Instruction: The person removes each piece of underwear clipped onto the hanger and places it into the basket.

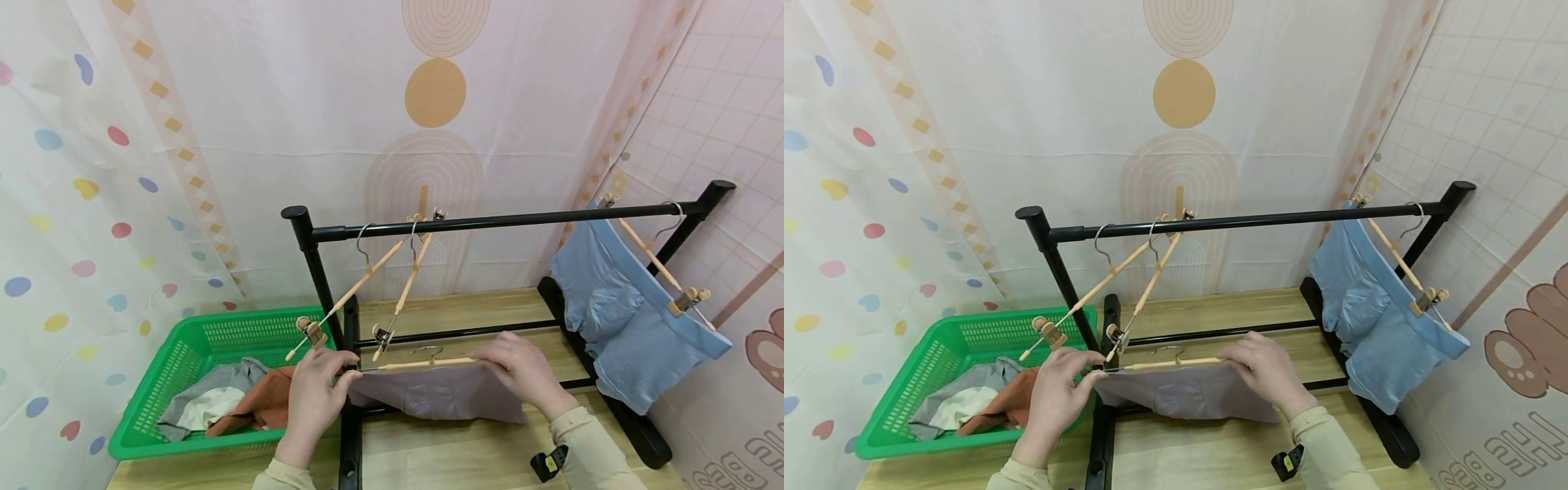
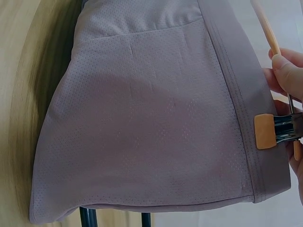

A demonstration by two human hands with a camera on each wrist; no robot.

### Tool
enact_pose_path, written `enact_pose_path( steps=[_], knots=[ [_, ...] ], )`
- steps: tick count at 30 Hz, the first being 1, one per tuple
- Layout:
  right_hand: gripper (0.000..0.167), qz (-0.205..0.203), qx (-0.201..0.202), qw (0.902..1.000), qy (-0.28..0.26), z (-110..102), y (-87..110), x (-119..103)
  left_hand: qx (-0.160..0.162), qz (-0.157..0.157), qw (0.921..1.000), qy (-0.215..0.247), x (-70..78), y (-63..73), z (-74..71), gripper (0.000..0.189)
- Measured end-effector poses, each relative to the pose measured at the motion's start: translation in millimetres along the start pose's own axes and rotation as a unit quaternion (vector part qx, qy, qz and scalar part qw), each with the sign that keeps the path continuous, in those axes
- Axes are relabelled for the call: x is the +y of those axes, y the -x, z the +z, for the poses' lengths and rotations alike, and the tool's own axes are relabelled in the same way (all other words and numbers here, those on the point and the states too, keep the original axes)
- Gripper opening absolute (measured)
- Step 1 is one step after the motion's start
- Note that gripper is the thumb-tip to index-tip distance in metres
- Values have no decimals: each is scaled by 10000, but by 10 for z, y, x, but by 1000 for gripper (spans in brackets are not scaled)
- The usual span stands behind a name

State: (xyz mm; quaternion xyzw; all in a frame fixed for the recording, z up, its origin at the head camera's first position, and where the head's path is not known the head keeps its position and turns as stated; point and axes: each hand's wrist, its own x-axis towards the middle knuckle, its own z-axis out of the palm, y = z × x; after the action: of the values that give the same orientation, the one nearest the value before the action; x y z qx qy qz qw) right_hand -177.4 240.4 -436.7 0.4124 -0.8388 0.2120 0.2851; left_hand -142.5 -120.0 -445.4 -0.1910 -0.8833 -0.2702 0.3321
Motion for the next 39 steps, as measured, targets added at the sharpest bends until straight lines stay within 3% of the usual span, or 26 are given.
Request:
enact_pose_path(
  steps=[11,21,29,33,39],
  knots=[
    [37,-57,69,9999,-107,36,9,-1,-13,-82,10000,-40,-16,-2,-23,29],
    [39,-11,25,9998,-179,56,15,-7,-559,-317,9979,16,8,34,-44,34],
    [36,40,14,9998,-181,60,11,-14,-702,-547,9960,53,3,62,-32,39],
    [33,31,58,9999,-157,65,12,-24,-559,-298,9980,-18,18,64,-22,53],
    [34,1,91,9998,-174,82,18,-32,-187,481,9984,-246,86,49,14,67]
  ],
)
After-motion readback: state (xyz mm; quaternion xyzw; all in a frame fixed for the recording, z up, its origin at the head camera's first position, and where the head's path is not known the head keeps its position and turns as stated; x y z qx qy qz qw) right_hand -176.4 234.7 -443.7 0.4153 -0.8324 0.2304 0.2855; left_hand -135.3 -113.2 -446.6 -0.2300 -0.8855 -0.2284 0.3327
